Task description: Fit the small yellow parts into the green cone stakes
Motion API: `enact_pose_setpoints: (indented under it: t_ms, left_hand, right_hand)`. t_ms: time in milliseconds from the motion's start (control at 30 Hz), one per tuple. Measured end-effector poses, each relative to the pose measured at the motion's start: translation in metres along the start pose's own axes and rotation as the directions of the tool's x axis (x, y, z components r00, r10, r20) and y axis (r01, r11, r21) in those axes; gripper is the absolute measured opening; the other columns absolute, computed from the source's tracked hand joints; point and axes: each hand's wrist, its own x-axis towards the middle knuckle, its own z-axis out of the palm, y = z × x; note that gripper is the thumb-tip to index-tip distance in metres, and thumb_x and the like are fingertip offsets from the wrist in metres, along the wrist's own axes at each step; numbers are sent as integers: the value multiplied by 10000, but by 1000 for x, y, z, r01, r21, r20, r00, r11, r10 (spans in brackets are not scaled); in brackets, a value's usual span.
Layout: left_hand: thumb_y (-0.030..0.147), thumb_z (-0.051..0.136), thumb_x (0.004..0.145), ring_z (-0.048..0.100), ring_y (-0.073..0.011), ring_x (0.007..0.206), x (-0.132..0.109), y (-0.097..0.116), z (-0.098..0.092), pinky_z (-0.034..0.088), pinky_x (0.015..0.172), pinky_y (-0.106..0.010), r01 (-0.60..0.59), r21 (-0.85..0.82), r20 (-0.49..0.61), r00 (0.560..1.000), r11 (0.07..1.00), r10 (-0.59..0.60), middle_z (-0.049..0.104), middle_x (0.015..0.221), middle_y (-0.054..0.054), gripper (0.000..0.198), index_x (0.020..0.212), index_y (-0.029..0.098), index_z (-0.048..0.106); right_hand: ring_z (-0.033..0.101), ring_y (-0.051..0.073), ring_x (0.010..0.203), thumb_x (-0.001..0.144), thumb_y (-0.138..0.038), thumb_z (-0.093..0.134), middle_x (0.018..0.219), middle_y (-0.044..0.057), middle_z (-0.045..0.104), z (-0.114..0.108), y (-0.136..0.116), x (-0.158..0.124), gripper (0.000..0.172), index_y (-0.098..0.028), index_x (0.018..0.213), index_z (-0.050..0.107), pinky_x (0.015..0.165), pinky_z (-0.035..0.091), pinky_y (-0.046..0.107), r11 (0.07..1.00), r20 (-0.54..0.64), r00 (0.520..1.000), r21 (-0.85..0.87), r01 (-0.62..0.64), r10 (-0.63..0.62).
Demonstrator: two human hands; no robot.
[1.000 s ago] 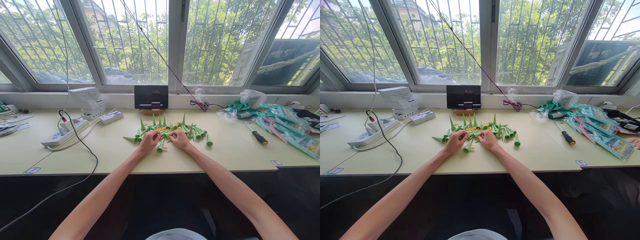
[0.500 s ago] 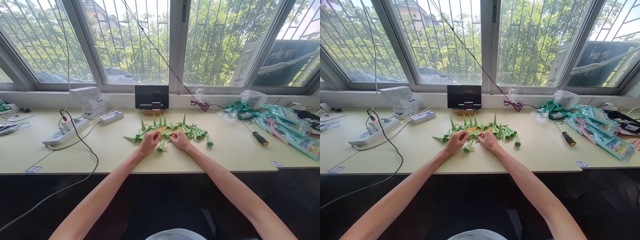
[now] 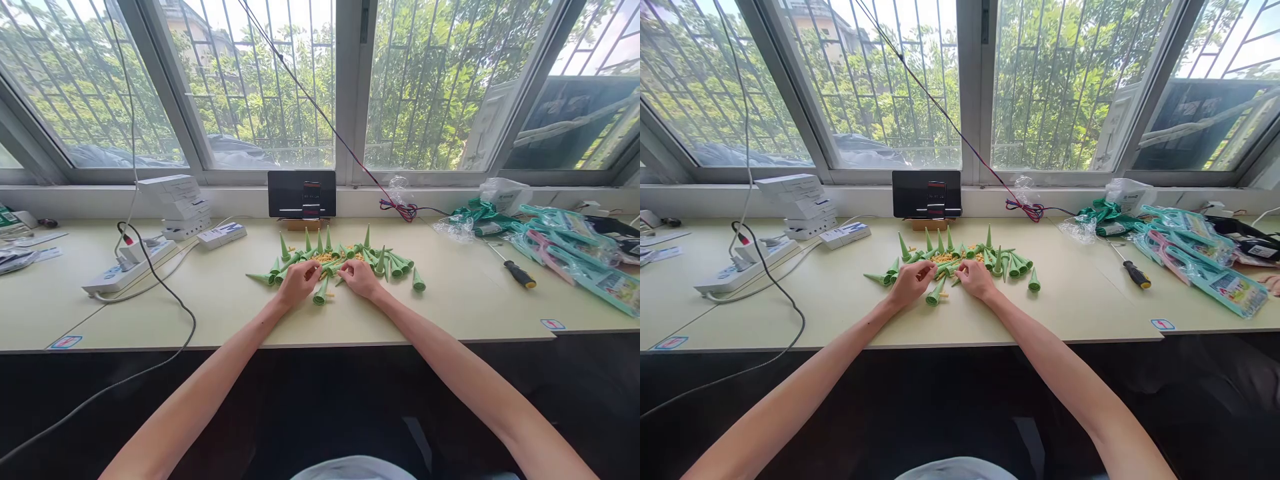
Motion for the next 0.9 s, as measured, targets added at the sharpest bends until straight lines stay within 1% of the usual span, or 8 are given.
enact_pose_setpoints:
  t_ms: [133, 233, 333, 400, 567, 667, 767, 900]
  left_hand:
    - [303, 541, 904, 539, -120, 562, 0, 1, 0, 423, 525, -230, 14, -22, -8, 1000, 1000, -14, 629, 670, -15, 204, 823, 157, 659]
    - [331, 567, 897, 514, -106, 545, 0, 2, -1, 416, 506, -223, -3, -51, 24, 1000, 999, 4, 633, 711, -22, 206, 864, 163, 681]
    - [353, 585, 891, 457, -82, 502, 0, 4, -2, 409, 492, -219, -41, -70, 77, 996, 997, 46, 621, 744, -24, 218, 930, 173, 703]
    - [359, 578, 896, 446, -80, 509, 0, 5, -2, 408, 495, -217, -52, -79, 90, 994, 996, 59, 606, 744, -24, 228, 939, 176, 706]
    - [358, 568, 900, 467, -93, 564, 0, 4, -1, 406, 501, -212, -43, -111, 118, 991, 993, 56, 599, 765, -27, 227, 876, 170, 693]
    - [359, 563, 903, 482, -104, 591, 0, 3, -1, 397, 497, -211, -51, -112, 135, 989, 992, 66, 592, 758, -31, 240, 834, 170, 694]
    - [353, 561, 907, 499, -111, 611, 0, 2, -1, 398, 502, -215, -61, -117, 137, 988, 991, 77, 600, 766, -37, 241, 834, 171, 702]
    - [348, 574, 904, 504, -113, 616, 1, 2, -1, 408, 512, -220, -65, -133, 96, 992, 989, 78, 612, 771, -40, 228, 852, 173, 711]
  right_hand:
    - [396, 107, 526, 828, -354, 603, 534, -44, 445, -3, -6, -2, 222, -156, 735, 641, 562, 329, 250, 996, -57, 998, 86, 22, -17]
    - [374, 103, 517, 847, -369, 583, 527, -49, 424, -5, -15, -5, 243, -157, 738, 633, 544, 321, 250, 987, -77, 996, 144, 65, -55]
    - [380, 101, 526, 869, -399, 563, 554, -37, 464, -7, -22, -8, 280, -156, 747, 629, 541, 319, 249, 976, -42, 994, 192, 104, -98]
    - [383, 101, 530, 880, -420, 552, 565, -32, 481, -8, -25, -10, 306, -158, 741, 627, 541, 319, 248, 971, -19, 993, 208, 119, -117]
    - [407, 100, 535, 895, -454, 532, 596, -16, 533, -7, -26, -12, 352, -160, 728, 631, 543, 332, 239, 965, 14, 989, 219, 142, -149]
    - [415, 100, 532, 906, -464, 513, 595, -13, 540, -7, -24, -12, 371, -160, 734, 637, 547, 341, 235, 967, 29, 987, 208, 149, -158]
    - [434, 101, 542, 925, -468, 478, 648, 1, 579, -7, -23, -12, 379, -160, 779, 644, 558, 364, 235, 964, 29, 985, 213, 162, -172]
    - [502, 112, 603, 947, -464, 428, 775, 23, 636, -10, -23, -12, 377, -169, 871, 652, 598, 414, 233, 951, 47, 979, 249, 183, -201]
